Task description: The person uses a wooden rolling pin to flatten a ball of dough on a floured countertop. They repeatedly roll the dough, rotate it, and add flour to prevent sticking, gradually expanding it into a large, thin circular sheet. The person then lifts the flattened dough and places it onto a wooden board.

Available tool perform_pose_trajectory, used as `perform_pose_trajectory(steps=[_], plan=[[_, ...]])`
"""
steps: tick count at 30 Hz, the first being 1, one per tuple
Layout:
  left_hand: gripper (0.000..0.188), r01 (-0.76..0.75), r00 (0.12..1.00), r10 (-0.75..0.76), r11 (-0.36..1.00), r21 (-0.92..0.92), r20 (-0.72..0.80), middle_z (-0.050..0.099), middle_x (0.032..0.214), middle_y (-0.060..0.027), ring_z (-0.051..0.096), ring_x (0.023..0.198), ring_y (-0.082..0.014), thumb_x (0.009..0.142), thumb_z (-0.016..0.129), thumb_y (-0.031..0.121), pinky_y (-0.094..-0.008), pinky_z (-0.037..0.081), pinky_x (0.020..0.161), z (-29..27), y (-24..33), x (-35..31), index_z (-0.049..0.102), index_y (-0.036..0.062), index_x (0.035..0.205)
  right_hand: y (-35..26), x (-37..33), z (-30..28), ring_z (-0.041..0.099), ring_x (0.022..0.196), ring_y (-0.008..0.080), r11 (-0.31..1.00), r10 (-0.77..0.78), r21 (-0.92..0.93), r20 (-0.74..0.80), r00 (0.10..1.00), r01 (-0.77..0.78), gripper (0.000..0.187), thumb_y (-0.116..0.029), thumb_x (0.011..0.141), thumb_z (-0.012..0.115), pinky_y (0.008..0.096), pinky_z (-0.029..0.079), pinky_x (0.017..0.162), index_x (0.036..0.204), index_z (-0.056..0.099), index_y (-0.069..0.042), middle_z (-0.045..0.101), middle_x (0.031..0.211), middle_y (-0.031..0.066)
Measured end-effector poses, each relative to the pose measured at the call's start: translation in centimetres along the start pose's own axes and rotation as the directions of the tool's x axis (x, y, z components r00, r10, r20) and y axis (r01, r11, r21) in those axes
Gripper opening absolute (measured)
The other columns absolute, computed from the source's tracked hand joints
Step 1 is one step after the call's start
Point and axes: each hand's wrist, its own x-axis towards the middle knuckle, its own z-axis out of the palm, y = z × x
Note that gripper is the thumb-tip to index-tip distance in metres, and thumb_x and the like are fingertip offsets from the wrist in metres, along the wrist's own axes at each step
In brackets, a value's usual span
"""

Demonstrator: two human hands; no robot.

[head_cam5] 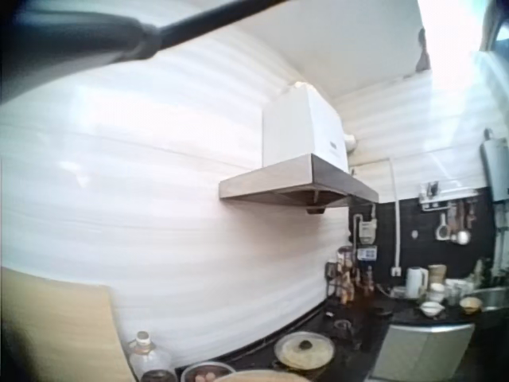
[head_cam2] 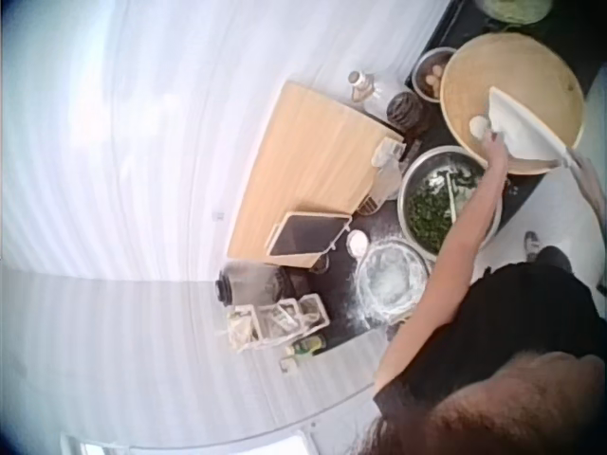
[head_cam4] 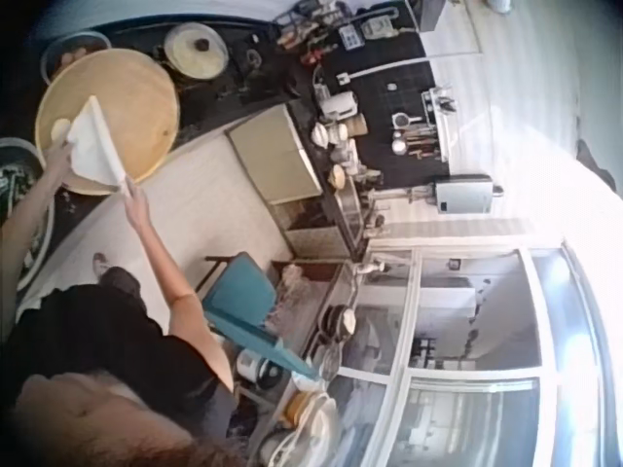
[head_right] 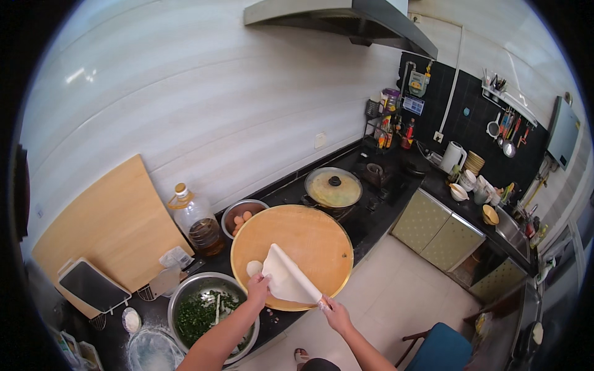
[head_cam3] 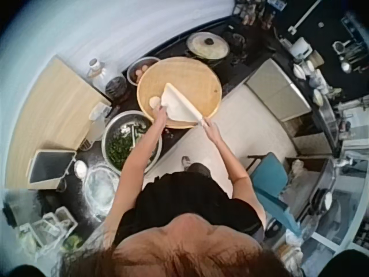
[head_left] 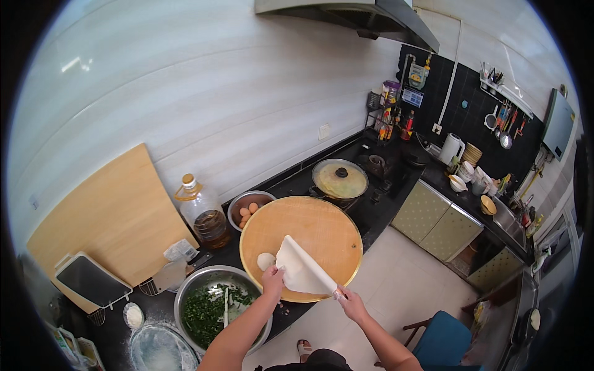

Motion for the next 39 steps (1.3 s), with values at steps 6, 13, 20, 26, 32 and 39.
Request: perform_pose_trajectory(steps=[6,13,20,26,32,39], plan=[[0.013,-0.155,0.965,0.219,0.921,0.358,-0.144,0.063,0.072,-0.0057,0.058,0.066,-0.0141,0.081,0.072,0.008,-0.0303,0.047,0.061,3.3,-3.8,5.6,0.062,-0.0001,0.08,0.5,4.3,-1.3,0.065,0.094,0.0306,0.963,-0.054,-0.269,-0.105,0.993,0.024,0.036,-0.029,0.094,0.057,0.0389,0.052,0.08,0.127,0.06,-0.015,0.066,0.108,0.0078],[0.016,-0.174,0.918,0.365,0.724,0.668,-0.157,0.065,0.075,-0.0158,0.063,0.07,-0.0293,0.075,0.072,0.01,-0.0389,0.049,0.066,4.2,-2.7,5.5,0.062,-0.0021,0.078,1.7,6.7,-2.4,0.064,0.09,0.0276,0.877,-0.164,-0.479,-0.248,0.955,0.026,0.04,-0.013,0.081,0.07,0.0373,0.052,0.074,0.12,0.066,-0.02,0.062,0.106,0.0077],[0.011,-0.191,0.908,0.397,0.675,0.713,-0.132,0.064,0.074,-0.0166,0.063,0.069,-0.032,0.074,0.068,0.007,-0.0398,0.05,0.065,4.1,-1.9,5.1,0.061,-0.0007,0.076,4.4,10.2,-3.8,0.061,0.087,0.0252,0.691,-0.437,-0.711,-0.274,0.857,0.125,0.039,-0.005,0.078,0.066,0.0365,0.049,0.076,0.114,0.068,-0.017,0.064,0.103,0.008],[0.009,-0.22,0.918,0.387,0.687,0.692,-0.092,0.063,0.072,-0.0167,0.063,0.072,-0.0332,0.076,0.065,0.008,-0.0412,0.05,0.066,2.2,-0.8,4.1,0.061,0.0004,0.077,5.9,12.0,-4.4,0.061,0.081,0.0246,0.698,-0.428,-0.707,-0.285,0.857,0.113,0.033,-0.002,0.077,0.062,0.0362,0.047,0.073,0.108,0.07,-0.013,0.07,0.098,0.0049],[0.024,-0.445,0.7,0.655,0.091,0.891,0.283,0.061,0.11,-0.0176,0.054,0.109,-0.0362,0.078,0.068,0.013,-0.0484,0.043,0.09,0.7,4.7,1.3,0.065,0.0007,0.099,6.3,12.9,-5.9,0.061,0.075,0.0234,0.641,-0.525,-0.763,-0.356,0.774,0.084,0.028,-0.007,0.083,0.059,0.036,0.046,0.067,0.107,0.071,-0.013,0.07,0.089,0.0031],[0.039,-0.523,0.717,0.581,0.083,0.848,0.385,0.056,0.119,-0.0182,0.05,0.112,-0.0377,0.078,0.07,0.013,-0.0484,0.041,0.096,-1.5,2.1,4.2,0.062,-0.0022,0.113,7.0,13.5,-6.8,0.061,0.082,0.0295,0.741,-0.276,-0.658,-0.479,0.833,-0.133,0.039,0.001,0.078,0.063,0.0398,0.049,0.075,0.115,0.068,-0.012,0.069,0.1,0.0092]])
